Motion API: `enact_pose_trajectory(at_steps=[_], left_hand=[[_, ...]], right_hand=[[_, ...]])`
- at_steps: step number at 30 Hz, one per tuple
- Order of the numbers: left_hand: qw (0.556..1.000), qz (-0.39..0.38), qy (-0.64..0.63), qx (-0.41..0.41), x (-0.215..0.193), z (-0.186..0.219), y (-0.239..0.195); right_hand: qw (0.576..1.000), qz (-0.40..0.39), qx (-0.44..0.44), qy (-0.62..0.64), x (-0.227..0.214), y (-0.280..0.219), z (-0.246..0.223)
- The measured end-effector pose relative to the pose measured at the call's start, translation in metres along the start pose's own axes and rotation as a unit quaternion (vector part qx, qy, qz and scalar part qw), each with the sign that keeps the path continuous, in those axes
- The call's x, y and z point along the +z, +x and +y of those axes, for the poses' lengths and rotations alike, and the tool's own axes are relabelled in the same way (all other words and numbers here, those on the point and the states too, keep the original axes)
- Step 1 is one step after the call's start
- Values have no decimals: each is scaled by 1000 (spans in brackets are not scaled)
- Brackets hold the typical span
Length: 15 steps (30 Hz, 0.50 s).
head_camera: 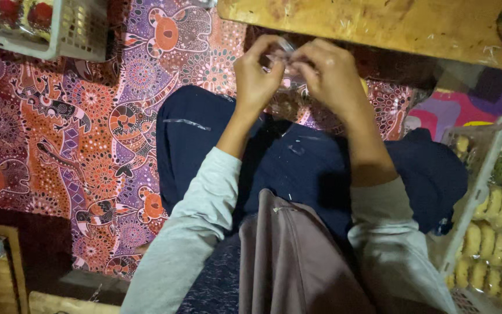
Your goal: The person sits on a patterned floor mat and individually places donuts into small plastic bags. They pick donuts from a wooden board, insert them into bags, and place the packaged items into a white plastic crate.
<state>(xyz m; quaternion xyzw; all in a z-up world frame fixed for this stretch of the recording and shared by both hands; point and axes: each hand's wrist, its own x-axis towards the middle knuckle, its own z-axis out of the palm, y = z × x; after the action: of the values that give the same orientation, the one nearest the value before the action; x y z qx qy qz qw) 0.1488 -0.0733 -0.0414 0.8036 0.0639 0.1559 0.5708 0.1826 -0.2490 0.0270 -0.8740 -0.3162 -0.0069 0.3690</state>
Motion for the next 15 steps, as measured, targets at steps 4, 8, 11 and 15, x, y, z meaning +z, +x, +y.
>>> enact_pose_trajectory(at_steps=[4, 8, 11, 15], left_hand=[[996, 71, 52, 35, 9, 10, 7], [994, 21, -33, 102, 16, 32, -9], [969, -6, -118, 216, 14, 40, -11], [912, 46, -408, -24, 18, 24, 15]], right_hand=[[992, 116, -2, -44, -17, -28, -52], [992, 15, 106, -64, -5, -36, -55], [995, 94, 16, 16, 0, 0, -19], [992, 68, -31, -104, 3, 29, -17]])
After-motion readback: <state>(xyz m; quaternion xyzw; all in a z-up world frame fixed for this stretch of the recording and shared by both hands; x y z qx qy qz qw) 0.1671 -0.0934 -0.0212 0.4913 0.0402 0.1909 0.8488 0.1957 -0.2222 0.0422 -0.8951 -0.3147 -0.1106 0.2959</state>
